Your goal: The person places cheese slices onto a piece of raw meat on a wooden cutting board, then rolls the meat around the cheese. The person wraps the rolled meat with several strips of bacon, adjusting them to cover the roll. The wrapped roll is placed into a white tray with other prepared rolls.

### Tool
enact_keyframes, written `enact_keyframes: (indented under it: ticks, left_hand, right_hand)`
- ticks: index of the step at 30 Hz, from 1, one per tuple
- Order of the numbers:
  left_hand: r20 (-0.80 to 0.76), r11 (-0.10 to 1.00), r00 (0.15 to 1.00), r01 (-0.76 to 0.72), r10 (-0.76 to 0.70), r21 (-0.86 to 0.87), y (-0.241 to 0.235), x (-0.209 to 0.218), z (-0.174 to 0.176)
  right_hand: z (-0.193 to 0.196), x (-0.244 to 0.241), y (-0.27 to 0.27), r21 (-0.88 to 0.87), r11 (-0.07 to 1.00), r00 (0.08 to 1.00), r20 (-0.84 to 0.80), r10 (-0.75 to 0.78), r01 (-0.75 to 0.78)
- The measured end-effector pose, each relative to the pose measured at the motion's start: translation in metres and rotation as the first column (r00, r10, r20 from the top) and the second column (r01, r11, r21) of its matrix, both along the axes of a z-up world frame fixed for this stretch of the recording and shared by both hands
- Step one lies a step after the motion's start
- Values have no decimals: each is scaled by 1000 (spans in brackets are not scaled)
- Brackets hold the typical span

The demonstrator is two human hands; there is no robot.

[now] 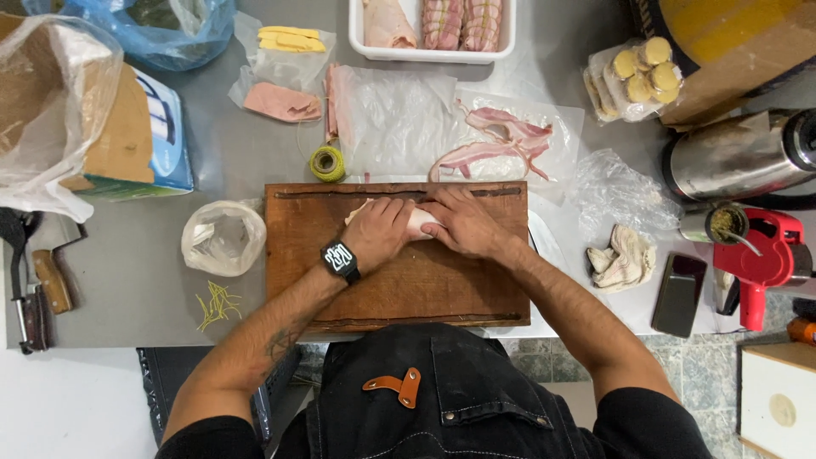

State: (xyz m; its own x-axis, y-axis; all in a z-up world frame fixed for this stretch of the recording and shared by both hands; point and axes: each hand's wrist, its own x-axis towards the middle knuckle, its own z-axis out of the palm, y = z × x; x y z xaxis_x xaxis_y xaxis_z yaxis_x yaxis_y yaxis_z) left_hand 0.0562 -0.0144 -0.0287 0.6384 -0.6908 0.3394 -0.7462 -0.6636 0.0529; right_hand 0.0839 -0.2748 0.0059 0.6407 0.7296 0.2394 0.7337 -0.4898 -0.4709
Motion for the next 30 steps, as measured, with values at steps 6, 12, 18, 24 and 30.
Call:
enact_keyframes:
  ticks: [6, 12, 18, 24, 30]
  left_hand:
    - [-153, 999, 987, -36, 40, 26, -2, 3, 6]
    - [-226, 1000, 974, -5, 5, 1, 2, 8, 8]
    - [-329, 996, 941, 94, -85, 10, 10, 17, 6]
    - [-352, 998, 934, 57, -56, -5, 9, -12, -4]
    - [-384, 999, 922, 48, -51, -19, 10, -38, 1]
  right_hand:
    - [-27, -10, -1, 1, 988, 937, 317, -149, 157]
    - [-25, -20, 4, 27, 994, 800, 591, -101, 106]
    - [-24, -12, 5, 15, 1000, 860, 509, -19, 13]
    - [-20, -37, 5, 1, 1000, 859, 513, -2, 2]
    - [-17, -54, -1, -56, 996, 899, 430, 82, -64]
